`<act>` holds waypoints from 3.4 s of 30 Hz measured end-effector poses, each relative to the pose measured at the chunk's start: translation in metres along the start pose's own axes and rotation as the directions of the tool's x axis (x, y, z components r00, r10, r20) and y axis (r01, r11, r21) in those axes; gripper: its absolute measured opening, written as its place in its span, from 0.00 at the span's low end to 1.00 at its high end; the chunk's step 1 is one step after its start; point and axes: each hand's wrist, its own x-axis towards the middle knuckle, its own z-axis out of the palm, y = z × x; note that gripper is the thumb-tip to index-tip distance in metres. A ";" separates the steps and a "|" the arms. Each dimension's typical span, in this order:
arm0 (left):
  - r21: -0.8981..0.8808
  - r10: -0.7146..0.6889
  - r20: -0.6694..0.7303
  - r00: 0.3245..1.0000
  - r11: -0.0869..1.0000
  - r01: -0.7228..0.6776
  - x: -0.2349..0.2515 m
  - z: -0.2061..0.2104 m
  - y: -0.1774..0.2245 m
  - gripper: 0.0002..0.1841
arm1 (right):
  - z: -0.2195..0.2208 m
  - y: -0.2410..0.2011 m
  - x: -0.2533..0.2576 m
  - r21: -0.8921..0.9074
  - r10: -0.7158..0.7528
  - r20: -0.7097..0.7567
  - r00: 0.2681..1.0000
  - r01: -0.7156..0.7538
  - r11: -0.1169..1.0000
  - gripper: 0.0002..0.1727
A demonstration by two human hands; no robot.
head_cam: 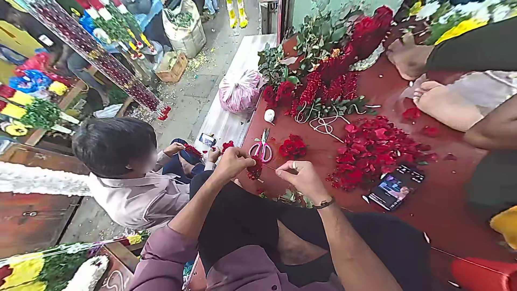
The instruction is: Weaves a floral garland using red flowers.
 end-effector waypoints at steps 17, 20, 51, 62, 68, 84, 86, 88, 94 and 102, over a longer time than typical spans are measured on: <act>0.406 0.515 0.439 0.736 0.617 -0.674 -0.021 0.046 0.198 0.06 | -0.011 0.009 -0.020 0.701 -0.276 -0.022 0.961 0.212 0.681 0.08; 0.551 0.570 0.300 0.765 0.551 -0.627 -0.003 0.041 0.195 0.07 | -0.023 -0.013 -0.020 0.772 -0.441 0.035 0.897 0.256 0.582 0.06; 0.183 -0.062 0.114 0.992 0.982 0.040 0.022 -0.011 -0.041 0.11 | -0.042 0.099 0.049 -0.361 0.403 -0.305 0.863 -0.496 0.790 0.07; 0.136 0.018 0.047 0.999 0.990 -0.024 0.010 -0.007 -0.042 0.09 | -0.017 0.110 0.061 -0.435 0.564 -0.367 0.740 -0.672 0.600 0.16; 0.126 -0.055 0.127 0.990 0.991 0.039 0.028 -0.007 -0.042 0.10 | -0.030 0.108 0.054 -0.512 0.385 -0.363 0.849 -0.527 0.679 0.15; -0.556 -0.054 0.205 0.977 0.815 0.162 -0.018 0.022 -0.039 0.40 | 0.008 0.016 0.003 0.529 0.425 -0.108 0.899 -0.310 0.790 0.12; -0.583 -0.034 0.177 0.984 0.802 0.133 -0.017 0.024 -0.039 0.42 | 0.019 0.002 -0.004 0.595 0.404 -0.056 0.913 -0.295 0.748 0.15; -0.601 -0.008 0.165 0.986 0.792 0.107 -0.015 0.029 -0.039 0.46 | 0.029 -0.009 -0.006 0.631 0.370 -0.037 0.928 -0.266 0.729 0.11; -0.634 0.086 0.180 0.980 0.772 0.048 -0.013 0.044 -0.034 0.49 | 0.052 -0.016 -0.008 0.653 0.370 -0.108 0.923 -0.215 0.726 0.04; -0.592 0.056 0.134 0.989 0.805 0.035 -0.013 0.049 -0.032 0.47 | 0.057 -0.012 -0.007 0.567 0.386 -0.143 0.911 -0.244 0.786 0.02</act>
